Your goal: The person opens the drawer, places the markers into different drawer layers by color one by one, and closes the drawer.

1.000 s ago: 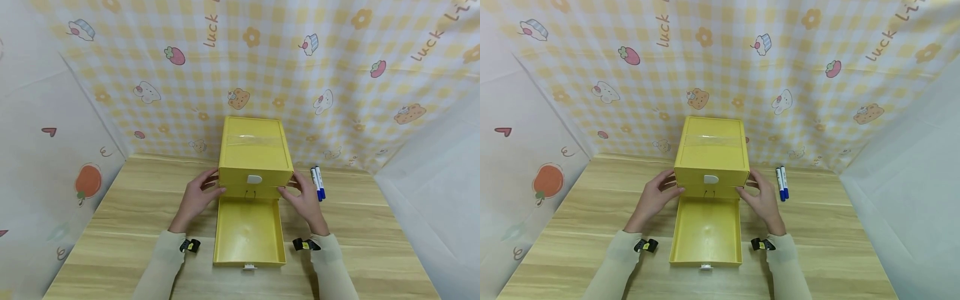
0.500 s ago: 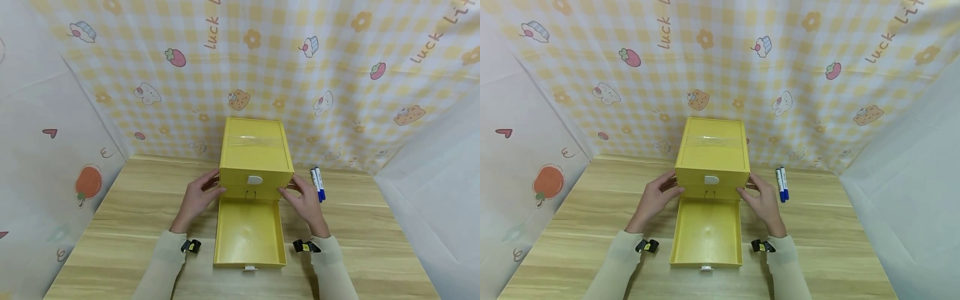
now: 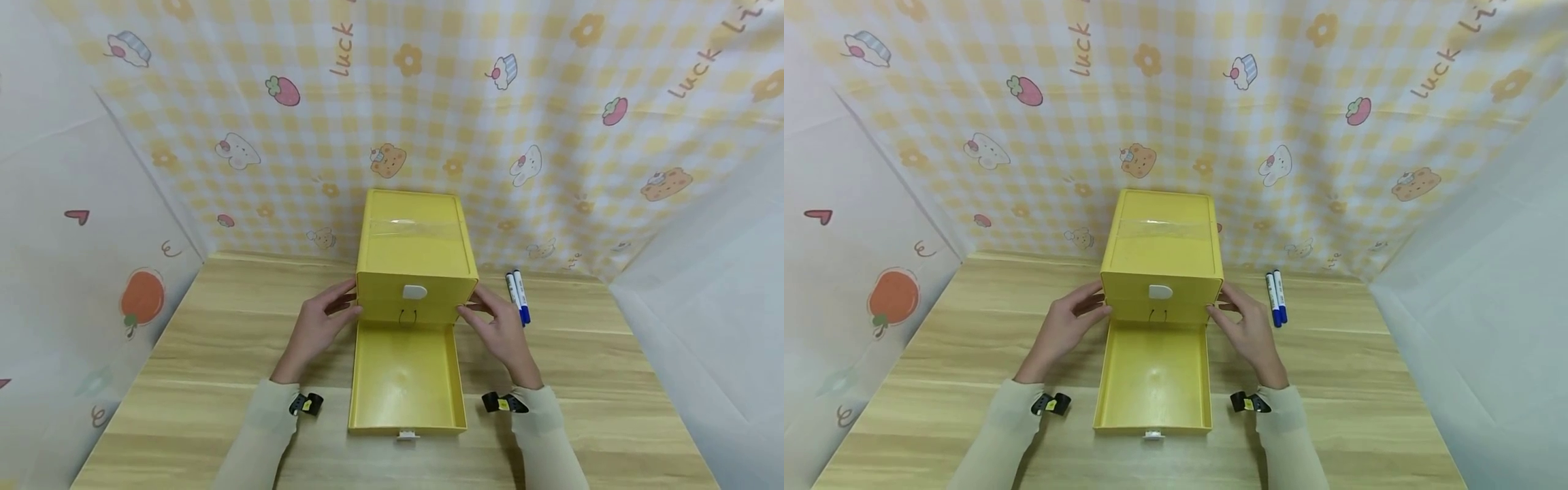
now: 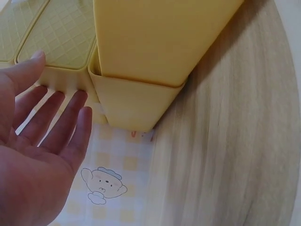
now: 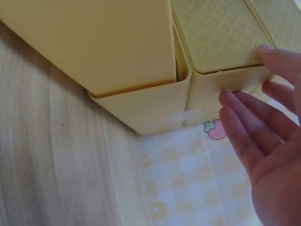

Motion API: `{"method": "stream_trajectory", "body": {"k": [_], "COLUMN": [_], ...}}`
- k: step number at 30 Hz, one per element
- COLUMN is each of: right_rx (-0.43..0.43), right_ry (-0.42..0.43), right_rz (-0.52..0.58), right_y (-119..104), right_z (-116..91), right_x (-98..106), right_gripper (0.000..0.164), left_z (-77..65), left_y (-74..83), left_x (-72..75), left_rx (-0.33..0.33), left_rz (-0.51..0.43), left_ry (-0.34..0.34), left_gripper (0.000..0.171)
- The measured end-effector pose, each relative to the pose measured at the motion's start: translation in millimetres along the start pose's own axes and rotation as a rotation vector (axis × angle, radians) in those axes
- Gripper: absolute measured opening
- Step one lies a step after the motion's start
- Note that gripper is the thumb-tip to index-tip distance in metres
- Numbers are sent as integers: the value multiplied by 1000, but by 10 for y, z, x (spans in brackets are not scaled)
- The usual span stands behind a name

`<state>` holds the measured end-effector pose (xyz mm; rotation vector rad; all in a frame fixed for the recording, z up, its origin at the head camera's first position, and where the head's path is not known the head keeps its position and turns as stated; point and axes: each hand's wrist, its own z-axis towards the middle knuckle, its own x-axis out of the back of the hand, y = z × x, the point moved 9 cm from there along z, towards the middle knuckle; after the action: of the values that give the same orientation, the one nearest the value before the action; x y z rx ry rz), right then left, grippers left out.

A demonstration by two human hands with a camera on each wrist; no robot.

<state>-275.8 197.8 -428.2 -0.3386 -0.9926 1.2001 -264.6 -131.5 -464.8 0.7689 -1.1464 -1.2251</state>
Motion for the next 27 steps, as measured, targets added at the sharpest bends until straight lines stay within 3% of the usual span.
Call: {"method": "stream_trajectory", "body": {"k": [10, 17, 22, 27], "right_rx": [-50, -155, -268, -382], "right_ry": [-9, 2, 88, 218], "right_rz": [-91, -108, -185, -186], "right_y": [104, 354, 578, 808], "right_z": [-25, -101, -168, -287], "right_x": [87, 320, 597, 826], "right_gripper": [45, 47, 41, 38], "left_z": [5, -21, -21, -22], "left_y": [-19, -43, -40, -42], "left_x": [18, 15, 19, 15], "left_rx": [42, 66, 66, 68], "left_rz": [5, 4, 0, -6], "left_ry": [15, 20, 22, 23], "left_gripper": [54, 54, 53, 52]}}
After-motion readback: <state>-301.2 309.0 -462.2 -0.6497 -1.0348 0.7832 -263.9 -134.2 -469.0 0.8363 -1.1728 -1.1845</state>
